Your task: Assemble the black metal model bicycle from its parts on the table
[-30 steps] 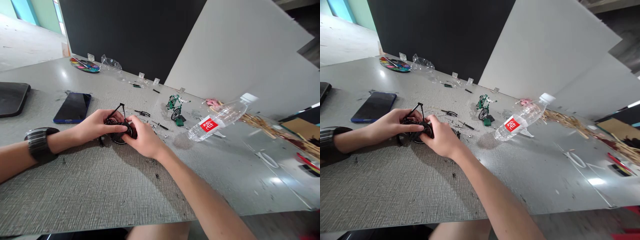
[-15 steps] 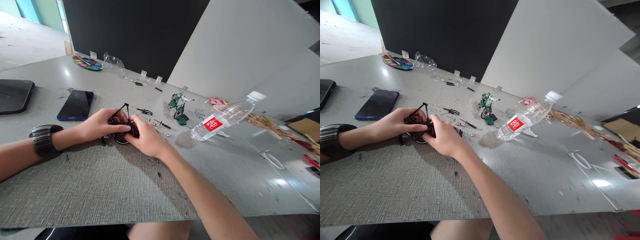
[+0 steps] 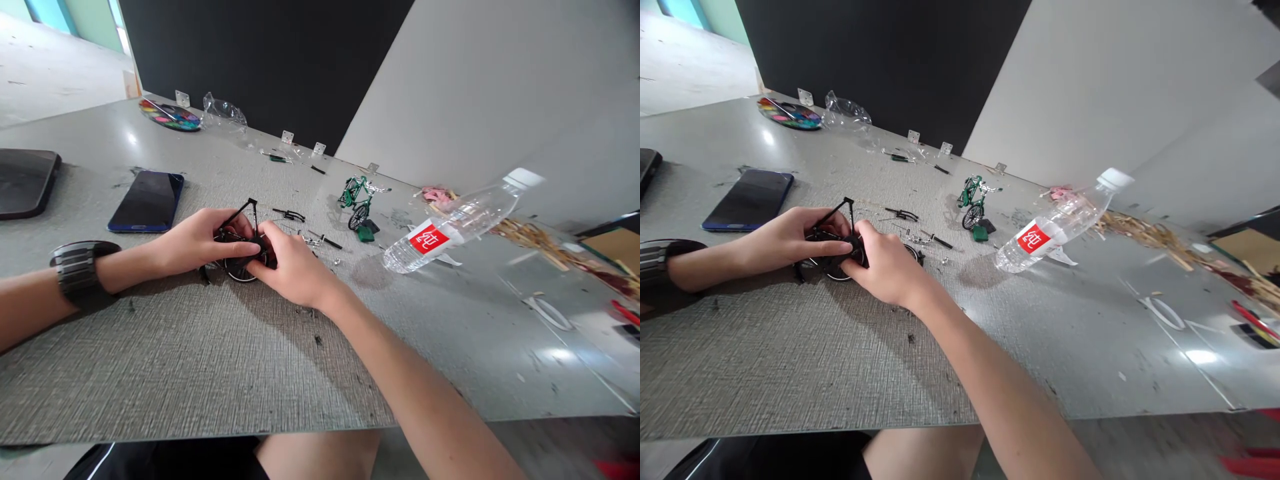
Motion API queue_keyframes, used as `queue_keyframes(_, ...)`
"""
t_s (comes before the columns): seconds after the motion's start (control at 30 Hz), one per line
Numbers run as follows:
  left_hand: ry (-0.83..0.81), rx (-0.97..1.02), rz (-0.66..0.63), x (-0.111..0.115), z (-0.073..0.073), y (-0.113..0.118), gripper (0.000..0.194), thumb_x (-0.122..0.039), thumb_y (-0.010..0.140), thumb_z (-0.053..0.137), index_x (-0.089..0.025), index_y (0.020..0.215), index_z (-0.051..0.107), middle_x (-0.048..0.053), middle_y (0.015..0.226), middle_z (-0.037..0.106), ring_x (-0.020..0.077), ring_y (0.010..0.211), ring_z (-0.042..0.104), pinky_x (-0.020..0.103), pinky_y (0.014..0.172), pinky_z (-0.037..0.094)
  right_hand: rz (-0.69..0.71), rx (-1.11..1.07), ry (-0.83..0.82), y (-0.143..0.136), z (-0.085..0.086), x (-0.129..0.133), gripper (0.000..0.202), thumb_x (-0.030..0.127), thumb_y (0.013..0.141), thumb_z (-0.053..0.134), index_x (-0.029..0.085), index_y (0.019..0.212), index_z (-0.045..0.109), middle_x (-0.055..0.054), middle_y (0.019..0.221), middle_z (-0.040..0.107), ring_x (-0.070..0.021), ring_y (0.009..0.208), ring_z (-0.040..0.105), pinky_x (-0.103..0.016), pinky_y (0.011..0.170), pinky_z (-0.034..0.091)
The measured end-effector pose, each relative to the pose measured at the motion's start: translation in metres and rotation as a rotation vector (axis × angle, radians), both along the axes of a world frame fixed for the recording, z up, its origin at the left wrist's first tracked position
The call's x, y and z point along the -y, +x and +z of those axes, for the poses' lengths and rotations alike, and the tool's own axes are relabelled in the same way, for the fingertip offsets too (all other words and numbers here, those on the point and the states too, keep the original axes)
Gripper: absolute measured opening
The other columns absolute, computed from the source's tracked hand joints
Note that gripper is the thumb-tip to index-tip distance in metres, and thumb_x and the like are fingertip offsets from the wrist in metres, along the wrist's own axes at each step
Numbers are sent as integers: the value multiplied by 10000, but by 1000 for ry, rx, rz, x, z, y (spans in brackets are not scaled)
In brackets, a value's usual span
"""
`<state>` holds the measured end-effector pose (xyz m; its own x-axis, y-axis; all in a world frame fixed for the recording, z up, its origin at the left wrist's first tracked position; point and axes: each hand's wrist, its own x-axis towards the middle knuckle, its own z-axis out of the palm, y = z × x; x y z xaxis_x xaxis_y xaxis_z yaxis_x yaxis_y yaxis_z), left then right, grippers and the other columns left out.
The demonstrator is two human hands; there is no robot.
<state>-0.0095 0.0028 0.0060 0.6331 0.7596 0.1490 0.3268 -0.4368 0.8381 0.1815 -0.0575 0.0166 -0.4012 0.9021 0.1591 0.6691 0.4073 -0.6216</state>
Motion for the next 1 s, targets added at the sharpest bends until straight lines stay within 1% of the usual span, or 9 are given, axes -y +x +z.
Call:
queue_keyframes(0.17,4,-5,-1,-1,-2,-1,308,-471,817,680,-170,875,644,18,805,678,154,729,597,263,646,447,-4,13,4,0,-2,-1,162,279,862,614,235,960,494,-5,872,629,-180,766,580,-314,636,398)
queue_keyframes(0.37,20,2,-11,-2,-4,-2,310,-476,830,676,-175,890,635,12,821,664,151,755,590,268,669,435,0,-3,-11,-1,0,-1,140,277,871,593,235,952,487,15,795,601,-166,703,559,-306,603,381)
queue_keyframes(0.5,13,14,-27,-3,-5,-3,300,-464,832,673,-175,907,637,18,835,669,158,776,593,281,697,438,-10,13,-15,-3,1,-2,128,279,877,580,237,953,485,15,780,596,-167,702,553,-304,593,368)
queue_keyframes(0.67,19,19,-22,-3,-5,-3,296,-456,830,675,-169,888,633,18,802,658,154,741,586,279,669,431,-17,21,4,-3,0,-2,140,282,872,595,236,910,468,20,774,589,-158,687,541,-300,586,354)
queue_keyframes(0.8,30,5,-31,-3,-5,-3,309,-472,842,666,-171,899,626,23,815,663,156,755,591,279,684,439,-13,25,-11,-3,1,-1,150,287,874,597,236,914,461,22,768,581,-156,674,537,-295,578,356)
queue_keyframes(1.0,81,-33,-27,-4,-5,-4,315,-479,848,659,-171,911,630,21,819,672,155,752,594,278,668,439,-5,50,-7,-3,3,-1,147,277,882,584,233,921,450,10,802,591,-168,718,553,-293,597,361)
